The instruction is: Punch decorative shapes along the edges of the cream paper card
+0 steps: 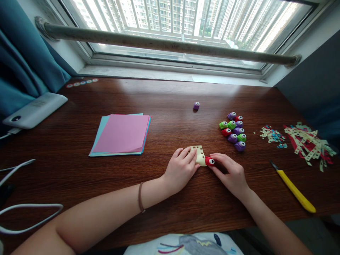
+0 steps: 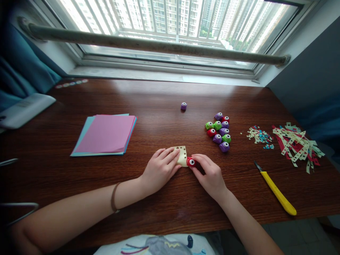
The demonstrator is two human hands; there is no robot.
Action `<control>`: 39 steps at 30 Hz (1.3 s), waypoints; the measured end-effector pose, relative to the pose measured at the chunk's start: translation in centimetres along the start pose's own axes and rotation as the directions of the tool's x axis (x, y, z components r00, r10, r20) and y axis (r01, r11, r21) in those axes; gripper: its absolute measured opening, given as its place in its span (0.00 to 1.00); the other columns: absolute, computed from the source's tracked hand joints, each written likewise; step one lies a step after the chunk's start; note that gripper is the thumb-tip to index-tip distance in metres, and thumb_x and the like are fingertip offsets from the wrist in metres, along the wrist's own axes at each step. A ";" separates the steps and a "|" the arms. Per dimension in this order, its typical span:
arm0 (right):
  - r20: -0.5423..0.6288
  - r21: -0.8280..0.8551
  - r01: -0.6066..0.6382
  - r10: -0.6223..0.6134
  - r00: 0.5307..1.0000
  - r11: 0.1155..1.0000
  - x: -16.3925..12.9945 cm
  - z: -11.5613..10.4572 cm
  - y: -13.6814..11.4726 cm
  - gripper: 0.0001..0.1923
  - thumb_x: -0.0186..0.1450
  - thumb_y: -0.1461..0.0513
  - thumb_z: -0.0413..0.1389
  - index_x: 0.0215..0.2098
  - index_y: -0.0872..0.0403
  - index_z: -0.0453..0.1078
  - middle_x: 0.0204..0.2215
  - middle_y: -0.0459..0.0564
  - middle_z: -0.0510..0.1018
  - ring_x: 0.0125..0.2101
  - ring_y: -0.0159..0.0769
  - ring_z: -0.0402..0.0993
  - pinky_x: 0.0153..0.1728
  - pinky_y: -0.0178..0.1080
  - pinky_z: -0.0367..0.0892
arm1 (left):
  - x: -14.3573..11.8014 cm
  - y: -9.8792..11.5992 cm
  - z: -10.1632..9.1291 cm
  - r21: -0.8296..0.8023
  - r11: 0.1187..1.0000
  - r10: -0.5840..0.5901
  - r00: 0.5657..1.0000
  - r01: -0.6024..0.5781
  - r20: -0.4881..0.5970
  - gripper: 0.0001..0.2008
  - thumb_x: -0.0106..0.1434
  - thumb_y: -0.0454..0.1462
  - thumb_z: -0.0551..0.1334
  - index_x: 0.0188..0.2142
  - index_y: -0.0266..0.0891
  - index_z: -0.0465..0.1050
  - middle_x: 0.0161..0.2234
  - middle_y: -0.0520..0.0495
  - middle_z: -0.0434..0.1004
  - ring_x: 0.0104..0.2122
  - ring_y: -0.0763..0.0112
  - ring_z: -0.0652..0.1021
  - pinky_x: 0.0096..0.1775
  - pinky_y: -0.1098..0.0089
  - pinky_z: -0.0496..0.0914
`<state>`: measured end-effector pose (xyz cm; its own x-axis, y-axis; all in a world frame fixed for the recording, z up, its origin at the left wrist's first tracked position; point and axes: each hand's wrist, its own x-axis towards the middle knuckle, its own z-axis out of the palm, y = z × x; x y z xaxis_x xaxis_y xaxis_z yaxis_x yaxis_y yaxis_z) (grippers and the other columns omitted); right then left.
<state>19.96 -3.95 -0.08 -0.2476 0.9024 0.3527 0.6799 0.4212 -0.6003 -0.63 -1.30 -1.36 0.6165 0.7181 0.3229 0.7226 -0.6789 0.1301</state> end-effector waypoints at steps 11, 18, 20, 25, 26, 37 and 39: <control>0.013 0.014 0.013 -0.013 1.000 1.000 0.1 0.3 0.1 0.11 0.63 0.63 0.54 0.44 0.50 0.70 0.41 0.50 0.75 0.41 0.37 0.72 0.44 0.41 0.71 | 0.1 0.0 -0.2 -0.033 0.998 -0.043 0.998 0.044 0.034 0.19 0.66 0.42 0.54 0.52 0.34 0.66 0.53 0.44 0.69 0.52 0.59 0.67 0.49 0.60 0.61; 0.014 0.029 0.030 -0.030 0.999 0.999 0.2 0.9 0.1 0.12 0.62 0.64 0.55 0.45 0.51 0.69 0.42 0.50 0.74 0.43 0.36 0.71 0.46 0.41 0.70 | 0.1 0.0 -0.1 -0.043 0.998 -0.047 0.999 0.048 0.024 0.18 0.66 0.43 0.54 0.52 0.35 0.67 0.53 0.46 0.69 0.52 0.60 0.67 0.49 0.61 0.61; 0.019 0.033 0.025 -0.025 1.000 0.999 0.2 0.9 0.1 0.12 0.63 0.64 0.54 0.45 0.51 0.69 0.42 0.50 0.74 0.43 0.37 0.71 0.46 0.41 0.70 | 0.1 -0.1 0.0 -0.046 0.998 -0.045 0.999 0.046 0.022 0.18 0.66 0.42 0.54 0.51 0.35 0.67 0.53 0.46 0.69 0.52 0.60 0.67 0.49 0.61 0.61; 0.029 0.042 0.008 -0.009 1.000 0.999 0.2 0.8 0.0 0.13 0.63 0.63 0.54 0.46 0.50 0.69 0.43 0.51 0.73 0.44 0.38 0.71 0.47 0.43 0.69 | 0.2 -0.2 0.1 -0.073 0.996 -0.043 0.999 0.042 -0.002 0.17 0.66 0.42 0.54 0.51 0.36 0.67 0.52 0.43 0.71 0.51 0.60 0.68 0.48 0.61 0.62; 0.033 0.050 0.000 -0.002 0.999 0.999 0.2 0.7 0.0 0.14 0.62 0.62 0.55 0.47 0.50 0.68 0.44 0.51 0.73 0.45 0.38 0.70 0.48 0.44 0.69 | 0.2 -0.2 0.0 -0.077 0.996 -0.045 0.999 0.044 -0.010 0.18 0.66 0.43 0.54 0.51 0.35 0.67 0.52 0.42 0.70 0.51 0.60 0.68 0.48 0.61 0.62; -0.184 0.410 -0.283 0.382 0.906 0.867 3.3 -1.5 -1.6 0.13 0.65 0.58 0.50 0.45 0.54 0.67 0.45 0.53 0.73 0.46 0.39 0.70 0.48 0.43 0.66 | 0.0 0.6 -1.8 -0.112 0.960 0.252 0.966 -0.257 -0.057 0.28 0.66 0.49 0.50 0.62 0.41 0.51 0.60 0.45 0.59 0.62 0.57 0.51 0.60 0.48 0.36; -0.228 0.398 -0.269 0.378 0.897 0.877 4.5 -1.4 -2.2 0.13 0.66 0.57 0.49 0.44 0.54 0.68 0.45 0.53 0.73 0.45 0.39 0.70 0.47 0.43 0.66 | 0.0 0.6 -1.9 -0.139 0.953 0.271 0.963 -0.268 -0.003 0.30 0.66 0.50 0.49 0.63 0.40 0.48 0.60 0.45 0.59 0.63 0.57 0.49 0.59 0.46 0.31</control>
<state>18.34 -0.97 3.83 0.1923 0.9482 0.2528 0.3882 0.1631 -0.9070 -0.75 -1.98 0.47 0.7882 0.5072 0.3484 0.4798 -0.8611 0.1680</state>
